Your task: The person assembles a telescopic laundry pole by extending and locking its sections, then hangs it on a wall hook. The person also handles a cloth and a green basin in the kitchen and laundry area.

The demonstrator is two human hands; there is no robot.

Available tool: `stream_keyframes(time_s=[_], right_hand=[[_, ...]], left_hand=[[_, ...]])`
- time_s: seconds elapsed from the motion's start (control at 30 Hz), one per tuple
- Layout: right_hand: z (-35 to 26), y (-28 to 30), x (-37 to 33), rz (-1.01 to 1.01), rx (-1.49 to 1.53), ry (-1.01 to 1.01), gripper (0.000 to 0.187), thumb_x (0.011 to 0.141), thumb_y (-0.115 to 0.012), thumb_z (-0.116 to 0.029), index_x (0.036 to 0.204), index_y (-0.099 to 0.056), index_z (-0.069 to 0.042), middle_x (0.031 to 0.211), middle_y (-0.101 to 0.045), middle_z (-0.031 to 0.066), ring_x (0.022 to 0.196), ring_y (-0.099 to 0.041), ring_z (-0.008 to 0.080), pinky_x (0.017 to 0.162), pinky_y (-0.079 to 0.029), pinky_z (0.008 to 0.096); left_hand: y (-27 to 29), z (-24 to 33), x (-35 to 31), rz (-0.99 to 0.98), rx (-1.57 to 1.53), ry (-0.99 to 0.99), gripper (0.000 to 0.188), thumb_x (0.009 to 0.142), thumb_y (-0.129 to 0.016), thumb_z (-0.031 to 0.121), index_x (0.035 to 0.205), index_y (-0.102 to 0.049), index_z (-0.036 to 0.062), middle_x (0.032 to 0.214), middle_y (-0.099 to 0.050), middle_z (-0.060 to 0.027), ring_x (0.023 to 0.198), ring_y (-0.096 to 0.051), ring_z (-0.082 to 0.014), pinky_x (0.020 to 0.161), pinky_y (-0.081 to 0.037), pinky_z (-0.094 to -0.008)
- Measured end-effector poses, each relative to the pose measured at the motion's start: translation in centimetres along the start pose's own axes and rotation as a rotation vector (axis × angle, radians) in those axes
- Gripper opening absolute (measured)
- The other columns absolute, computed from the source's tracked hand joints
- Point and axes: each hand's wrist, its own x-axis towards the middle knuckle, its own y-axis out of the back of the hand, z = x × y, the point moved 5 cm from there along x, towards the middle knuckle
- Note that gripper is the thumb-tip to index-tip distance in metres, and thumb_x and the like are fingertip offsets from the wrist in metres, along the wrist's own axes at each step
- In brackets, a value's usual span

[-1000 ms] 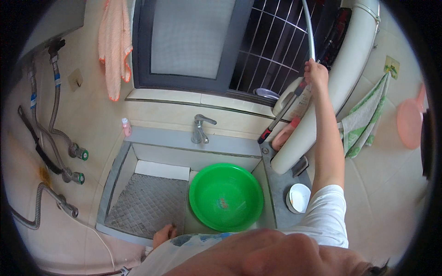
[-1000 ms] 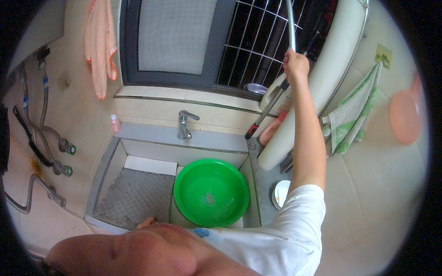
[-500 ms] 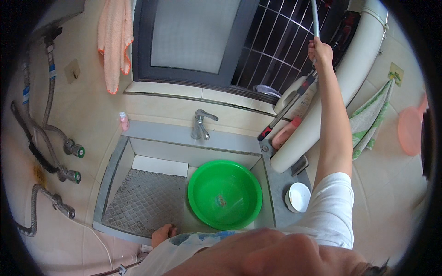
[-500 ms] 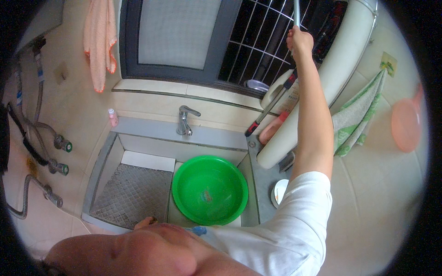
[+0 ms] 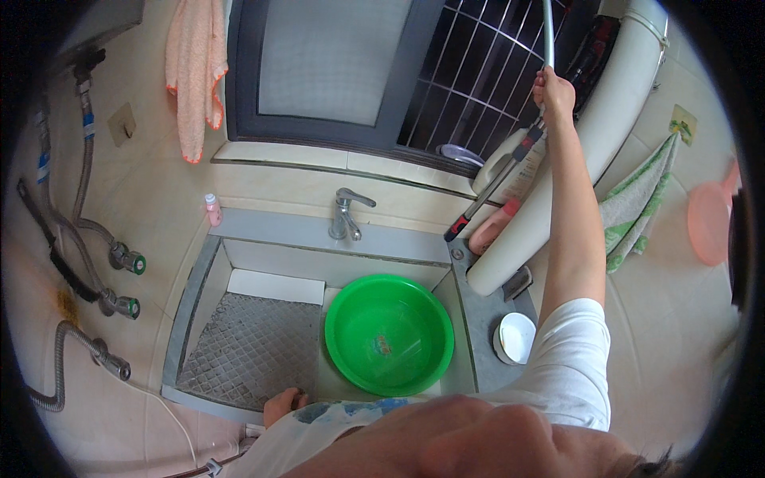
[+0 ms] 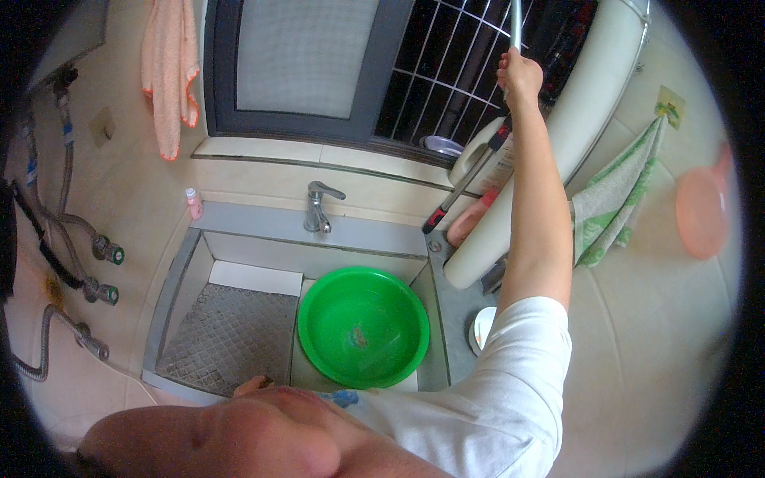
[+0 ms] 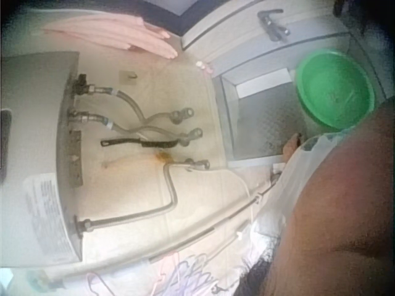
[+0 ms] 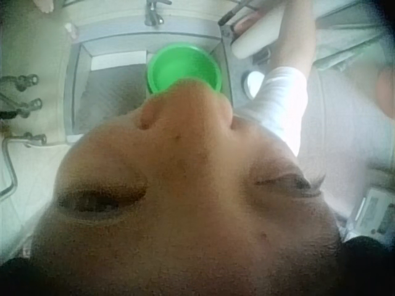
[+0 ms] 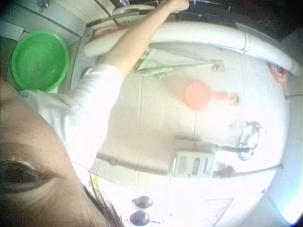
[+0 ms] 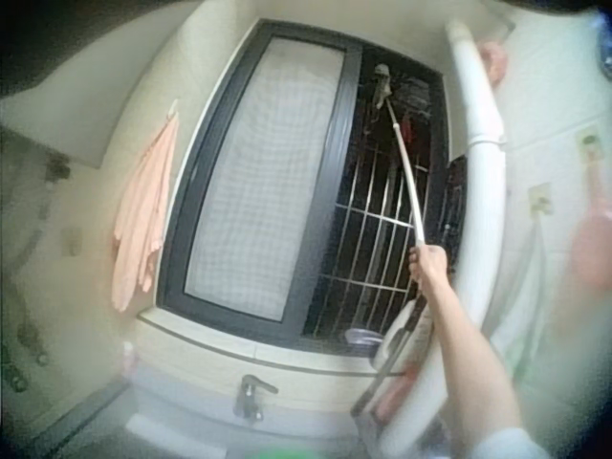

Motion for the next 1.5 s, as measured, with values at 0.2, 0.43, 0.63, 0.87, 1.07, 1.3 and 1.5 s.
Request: stream_keyframes(time_s=[0.2,0.43,0.63,0.87,1.07,1.3,1.5], right_hand=[[-1.6,0.0,2.5,0.006,-0.086,0.043,0.029,0.089,-0.053,-0.027,0.073,-0.055,-0.003,0.060,-0.050,0.0001,0.044,-0.044,0.0080,0.038,-0.032,0.0214],[-0.7,-0.3,2.4,0.013,-0.082,0.062,0.029,0.090,-0.052,-0.027,0.079,-0.057,-0.002,0.061,-0.050,0.0008,0.044,-0.044,0.0089,0.038,-0.032,0.0223],[2.4,0.2,-1.7,-0.031,0.109,0.004,0.026,0.092,-0.052,-0.026,0.084,-0.054,-0.002,0.064,-0.049,-0.0005,0.047,-0.043,0.0071,0.039,-0.031,0.0204],[4.9,3.1,-8.9,-0.051,0.224,-0.066,0.029,0.093,-0.049,-0.027,0.081,-0.055,-0.001,0.061,-0.049,-0.0002,0.044,-0.043,0.0071,0.036,-0.031,0.0205],[6.4,6.1,-17.8,-0.046,0.280,-0.134,0.027,0.095,-0.049,-0.028,0.082,-0.052,-0.004,0.061,-0.045,-0.0032,0.045,-0.038,0.0050,0.038,-0.027,0.0194],[6.9,8.4,-26.4,-0.049,0.272,-0.250,0.031,0.097,-0.043,-0.031,0.075,-0.045,-0.009,0.058,-0.040,-0.0048,0.043,-0.033,0.0033,0.036,-0.023,0.0192],[6.8,9.8,-33.7,0.022,0.141,-0.234,0.031,0.096,-0.045,-0.030,0.073,-0.045,-0.009,0.058,-0.041,-0.0036,0.045,-0.036,0.0036,0.038,-0.025,0.0192]], left_hand=[[-0.6,-1.1,-0.1,-0.002,-0.033,0.015,0.019,0.076,-0.069,0.022,0.084,-0.060,0.0077,0.066,-0.062,-0.0110,0.060,-0.061,-0.0284,0.055,-0.047,-0.0388],[-1.5,-2.4,-0.1,-0.027,-0.093,0.038,0.017,0.076,-0.068,0.020,0.082,-0.060,0.0068,0.064,-0.061,-0.0114,0.057,-0.061,-0.0277,0.053,-0.047,-0.0381],[-0.4,-0.8,-0.1,0.004,-0.042,0.044,0.017,0.075,-0.069,0.018,0.081,-0.058,0.0059,0.061,-0.060,-0.0115,0.054,-0.060,-0.0267,0.051,-0.046,-0.0372],[0.5,1.1,0.1,0.063,0.025,-0.030,0.017,0.077,-0.069,0.019,0.077,-0.058,0.0056,0.056,-0.056,-0.0092,0.048,-0.056,-0.0253,0.047,-0.044,-0.0353],[0.2,1.0,0.0,0.073,0.011,-0.023,0.019,0.077,-0.069,0.021,0.076,-0.060,0.0050,0.058,-0.057,-0.0087,0.048,-0.056,-0.0233,0.047,-0.044,-0.0332],[0.6,1.6,-0.1,0.054,-0.026,-0.043,0.018,0.078,-0.068,0.021,0.077,-0.059,0.0049,0.059,-0.057,-0.0081,0.050,-0.057,-0.0219,0.050,-0.045,-0.0326],[0.8,1.5,-0.3,0.032,-0.088,-0.094,0.019,0.079,-0.067,0.023,0.078,-0.060,0.0045,0.062,-0.060,-0.0086,0.054,-0.060,-0.0237,0.052,-0.047,-0.0333]])
